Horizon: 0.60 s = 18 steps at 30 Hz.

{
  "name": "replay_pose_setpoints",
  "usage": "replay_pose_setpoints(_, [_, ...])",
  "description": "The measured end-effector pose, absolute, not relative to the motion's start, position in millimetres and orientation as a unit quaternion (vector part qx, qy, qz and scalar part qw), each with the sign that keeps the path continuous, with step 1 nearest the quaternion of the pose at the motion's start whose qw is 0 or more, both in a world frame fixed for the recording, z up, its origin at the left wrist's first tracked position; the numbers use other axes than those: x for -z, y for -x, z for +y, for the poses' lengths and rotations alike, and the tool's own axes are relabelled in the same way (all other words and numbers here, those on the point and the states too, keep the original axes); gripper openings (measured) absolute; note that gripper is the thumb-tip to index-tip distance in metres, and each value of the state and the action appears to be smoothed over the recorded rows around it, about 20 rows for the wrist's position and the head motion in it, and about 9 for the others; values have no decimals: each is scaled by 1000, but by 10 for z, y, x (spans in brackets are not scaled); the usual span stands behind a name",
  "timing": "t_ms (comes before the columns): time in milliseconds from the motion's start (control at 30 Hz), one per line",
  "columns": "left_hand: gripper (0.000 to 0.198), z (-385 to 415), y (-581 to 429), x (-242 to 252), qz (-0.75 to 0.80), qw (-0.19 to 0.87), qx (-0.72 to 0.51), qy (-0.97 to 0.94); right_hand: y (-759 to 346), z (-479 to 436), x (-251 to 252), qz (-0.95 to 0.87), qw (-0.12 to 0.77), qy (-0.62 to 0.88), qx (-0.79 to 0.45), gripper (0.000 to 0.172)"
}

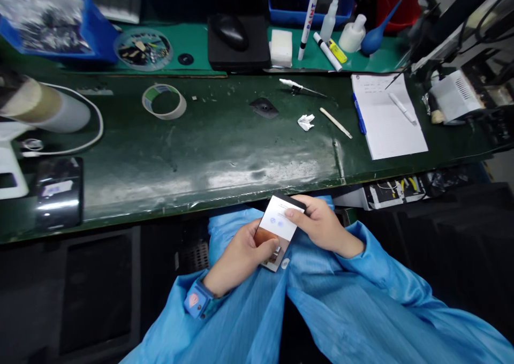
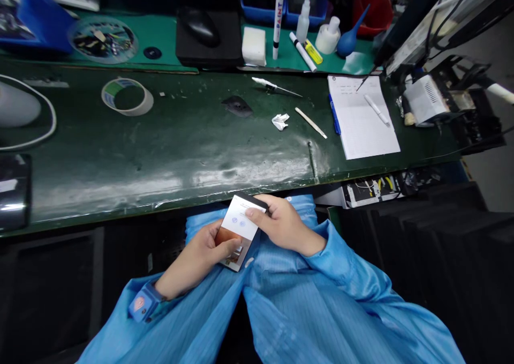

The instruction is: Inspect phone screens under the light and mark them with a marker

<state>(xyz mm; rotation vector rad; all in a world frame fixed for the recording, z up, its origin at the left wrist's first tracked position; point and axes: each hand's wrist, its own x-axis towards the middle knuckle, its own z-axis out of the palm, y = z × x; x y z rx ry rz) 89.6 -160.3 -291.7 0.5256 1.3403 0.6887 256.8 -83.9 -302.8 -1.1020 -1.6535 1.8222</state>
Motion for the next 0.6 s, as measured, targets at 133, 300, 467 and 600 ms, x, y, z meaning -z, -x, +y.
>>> replay_pose_setpoints(133, [27,-1590,-906,2915,613,692,-306,-229,-2570,-853,3041,-598,224,398,-658,38])
replay_pose_setpoints(300, [29,-1596,-908,2925,611,695,-305,-225,-2583,-852,3047,-593,219,396,-666,40])
replay_pose_setpoints(467, [27,-1592,-921,2902,623,685,-305,-222,-2580,-852,3039,-595,220,398,-664,38])
replay_pose_setpoints(600, [28,-1597,-922,2894,623,686,-306,-217,-2581,-855,3041,-593,223,395,-666,37])
